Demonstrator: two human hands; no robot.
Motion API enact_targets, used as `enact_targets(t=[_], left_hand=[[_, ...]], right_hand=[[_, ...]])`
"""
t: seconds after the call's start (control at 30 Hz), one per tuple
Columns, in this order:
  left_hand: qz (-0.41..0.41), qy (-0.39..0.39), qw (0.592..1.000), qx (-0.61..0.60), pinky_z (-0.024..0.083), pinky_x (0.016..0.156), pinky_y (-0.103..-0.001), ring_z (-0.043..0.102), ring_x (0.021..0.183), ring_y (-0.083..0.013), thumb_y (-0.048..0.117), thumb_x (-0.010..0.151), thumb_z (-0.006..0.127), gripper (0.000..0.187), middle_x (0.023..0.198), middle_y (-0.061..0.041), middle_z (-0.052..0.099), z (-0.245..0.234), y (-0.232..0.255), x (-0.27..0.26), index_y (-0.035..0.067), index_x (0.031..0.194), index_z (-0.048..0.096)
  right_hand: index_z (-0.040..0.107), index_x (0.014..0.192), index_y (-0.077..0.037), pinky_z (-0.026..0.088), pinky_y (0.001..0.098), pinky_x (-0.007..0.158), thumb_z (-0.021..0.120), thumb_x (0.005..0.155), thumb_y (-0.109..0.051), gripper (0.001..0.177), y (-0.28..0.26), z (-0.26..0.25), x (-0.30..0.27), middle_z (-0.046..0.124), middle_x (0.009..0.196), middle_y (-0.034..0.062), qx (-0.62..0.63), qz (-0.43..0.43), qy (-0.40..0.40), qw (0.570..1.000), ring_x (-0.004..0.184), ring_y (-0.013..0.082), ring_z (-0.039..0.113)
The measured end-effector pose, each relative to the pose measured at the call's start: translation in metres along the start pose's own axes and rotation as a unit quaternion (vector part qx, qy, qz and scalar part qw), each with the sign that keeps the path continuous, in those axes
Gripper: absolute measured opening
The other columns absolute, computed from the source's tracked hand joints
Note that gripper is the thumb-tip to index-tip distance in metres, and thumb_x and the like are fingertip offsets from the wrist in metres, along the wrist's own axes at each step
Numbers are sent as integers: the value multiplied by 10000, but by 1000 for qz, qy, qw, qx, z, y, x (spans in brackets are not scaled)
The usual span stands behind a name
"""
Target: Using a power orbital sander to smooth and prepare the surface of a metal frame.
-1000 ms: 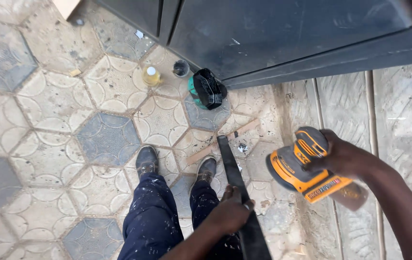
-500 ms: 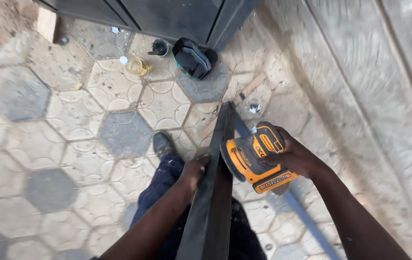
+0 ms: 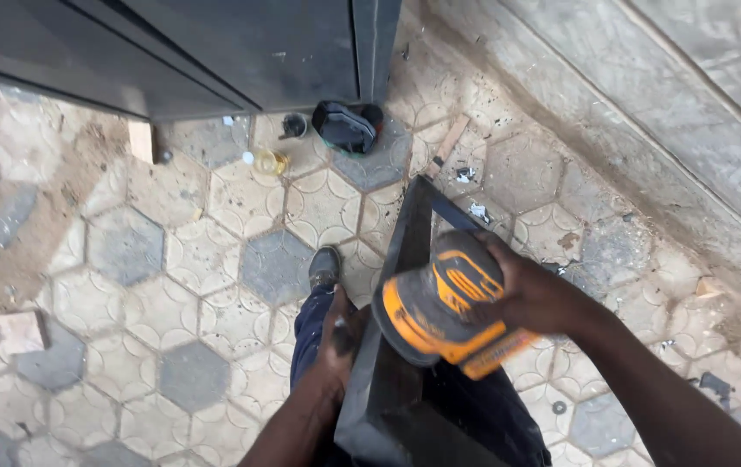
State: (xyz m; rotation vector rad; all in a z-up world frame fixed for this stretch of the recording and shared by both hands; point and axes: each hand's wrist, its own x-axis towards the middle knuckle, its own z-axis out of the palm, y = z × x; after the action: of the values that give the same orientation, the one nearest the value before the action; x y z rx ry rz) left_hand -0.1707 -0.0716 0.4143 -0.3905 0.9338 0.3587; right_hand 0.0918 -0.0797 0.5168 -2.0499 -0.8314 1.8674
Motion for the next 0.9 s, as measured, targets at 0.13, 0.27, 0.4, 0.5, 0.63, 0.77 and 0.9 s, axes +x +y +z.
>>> enact_targets(t=[0.13,0.27,0.4,0.5,0.63,0.77,0.9], left_hand=[[-20,54,994,95,248,1227,-478,332,1485,-374,815,911,201,1014,1605,-198,369,32,13,-35,58,1577,310],[70,91,983,141,22,1308,-422,66,1604,-303,845,912,97,1033,1740,-124,91,36,29,-37,128,1656,123],[166,78,913,365,14,1296,-476,9,1607,-293,785,929,80,971,1745,-107,23,97,22,-87,152,1662,4],[271,-26,767,580,208,1257,-531,123,1555,-418,460,1040,463,773,1681,-270,186,143,13,-117,49,1631,180],[118,-83,672,727,224,1261,-485,245,1549,-337,718,896,525,915,1658,-147,339,194,-5,-140,132,1584,385],[65,-98,701,703,293,1232,-525,248,1532,-409,628,920,634,923,1648,-228,319,196,-16,-134,54,1587,356],[16,-60,715,697,329,1215,-501,254,1532,-417,692,854,661,1038,1666,-216,288,201,-11,-137,91,1622,303]], right_hand=[[370,1515,-27,491,577,1065,900,678,-145,998,5,5,14,658,1305,304,8,-73,-4,997,1221,464,637],[369,1509,-38,497,587,1061,914,661,-178,1018,-18,7,-24,677,1292,309,-5,-55,-21,998,1196,480,663],[346,1532,-79,512,583,1067,921,672,-192,1041,-36,4,-71,687,1306,297,-29,-58,-32,997,1191,470,684],[237,1574,36,294,679,1191,915,704,-243,1137,-35,0,-85,324,1582,363,-29,-93,-11,995,1474,551,276],[303,1570,-78,481,552,1090,932,700,-331,1102,-24,-2,-87,590,1422,272,-47,-54,-30,997,1323,444,573],[335,1572,-103,542,505,1018,941,645,-472,1167,-18,9,-97,685,1332,223,-40,-25,-31,998,1250,397,655],[244,1610,-92,469,583,1096,893,645,-487,1228,-25,17,-102,582,1427,285,-41,-36,-31,998,1323,479,553]])
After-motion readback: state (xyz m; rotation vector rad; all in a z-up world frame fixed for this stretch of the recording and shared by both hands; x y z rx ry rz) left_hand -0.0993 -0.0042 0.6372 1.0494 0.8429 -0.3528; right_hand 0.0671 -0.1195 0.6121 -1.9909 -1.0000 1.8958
